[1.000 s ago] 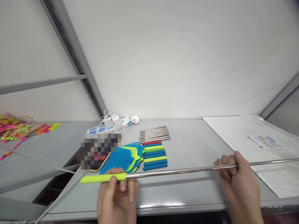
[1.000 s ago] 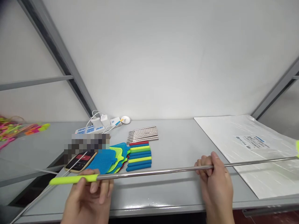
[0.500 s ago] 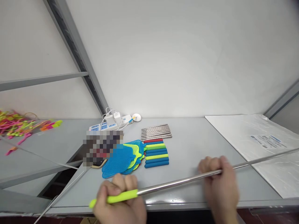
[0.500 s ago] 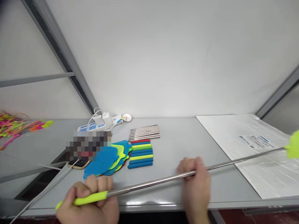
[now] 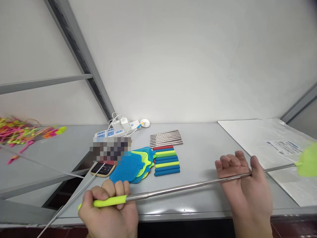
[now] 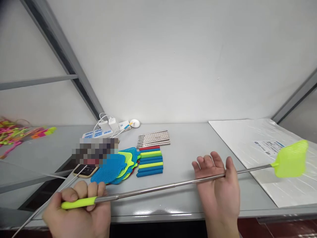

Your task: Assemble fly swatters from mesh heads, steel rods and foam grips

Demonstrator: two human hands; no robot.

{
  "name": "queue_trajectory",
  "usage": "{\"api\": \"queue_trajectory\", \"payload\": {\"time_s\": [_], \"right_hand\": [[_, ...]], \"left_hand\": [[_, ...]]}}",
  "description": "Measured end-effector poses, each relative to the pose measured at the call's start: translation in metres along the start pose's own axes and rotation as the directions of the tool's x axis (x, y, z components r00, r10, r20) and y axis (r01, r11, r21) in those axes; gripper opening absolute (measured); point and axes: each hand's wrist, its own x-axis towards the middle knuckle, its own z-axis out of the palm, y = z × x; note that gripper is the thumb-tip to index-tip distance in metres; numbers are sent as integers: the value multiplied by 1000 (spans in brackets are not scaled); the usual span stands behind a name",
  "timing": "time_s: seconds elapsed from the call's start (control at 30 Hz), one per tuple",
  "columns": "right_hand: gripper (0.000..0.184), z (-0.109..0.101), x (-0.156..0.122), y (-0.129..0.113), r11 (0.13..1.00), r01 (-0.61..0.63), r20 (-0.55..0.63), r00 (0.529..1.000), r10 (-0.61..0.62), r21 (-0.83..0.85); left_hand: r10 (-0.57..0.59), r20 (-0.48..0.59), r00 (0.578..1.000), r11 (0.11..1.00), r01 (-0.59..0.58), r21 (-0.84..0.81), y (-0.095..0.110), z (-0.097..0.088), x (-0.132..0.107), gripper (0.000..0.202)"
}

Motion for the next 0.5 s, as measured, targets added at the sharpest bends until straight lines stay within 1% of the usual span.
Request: {"api": "queue_trajectory", "payload": {"time_s": [0.03, 0.13, 0.23, 0.3, 0.33, 0.4, 0.43, 0.47, 0.5], "right_hand": [[27, -1, 3, -3, 999, 33, -17, 999, -33, 26], [36, -6, 14, -17, 982, 165, -54, 986, -161, 91], [42, -13, 24, -36, 962, 227, -138, 969, -207, 153], [44, -16, 29, -45, 956, 257, -189, 955, -228, 141], [45, -15, 29, -45, 951, 287, -209, 943, -259, 115], [47, -10, 24, -36, 930, 365, -215, 912, -348, 44], [47, -6, 19, -25, 921, 390, -189, 905, -381, 11], [48, -1, 12, -12, 919, 394, -134, 910, -393, -19], [47, 5, 3, 3, 920, 390, -73, 917, -391, -30]], "left_hand": [[18, -11, 1000, 1000, -18, 1, 2, -2, 3, 35], [71, -51, 996, 997, -71, 1, 9, -7, 14, 34], [100, -72, 992, 995, -101, -1, 19, -14, 29, 32], [98, -78, 992, 995, -99, -8, 22, -16, 36, 32], [93, -76, 993, 996, -94, -10, 20, -15, 36, 32], [96, -65, 993, 995, -97, -16, 12, -10, 30, 34], [85, -52, 995, 996, -86, -22, 5, -6, 23, 35], [82, -43, 996, 996, -83, -32, -3, -1, 13, 36], [45, -31, 999, 998, -46, -46, -10, 4, 1, 37]]}}
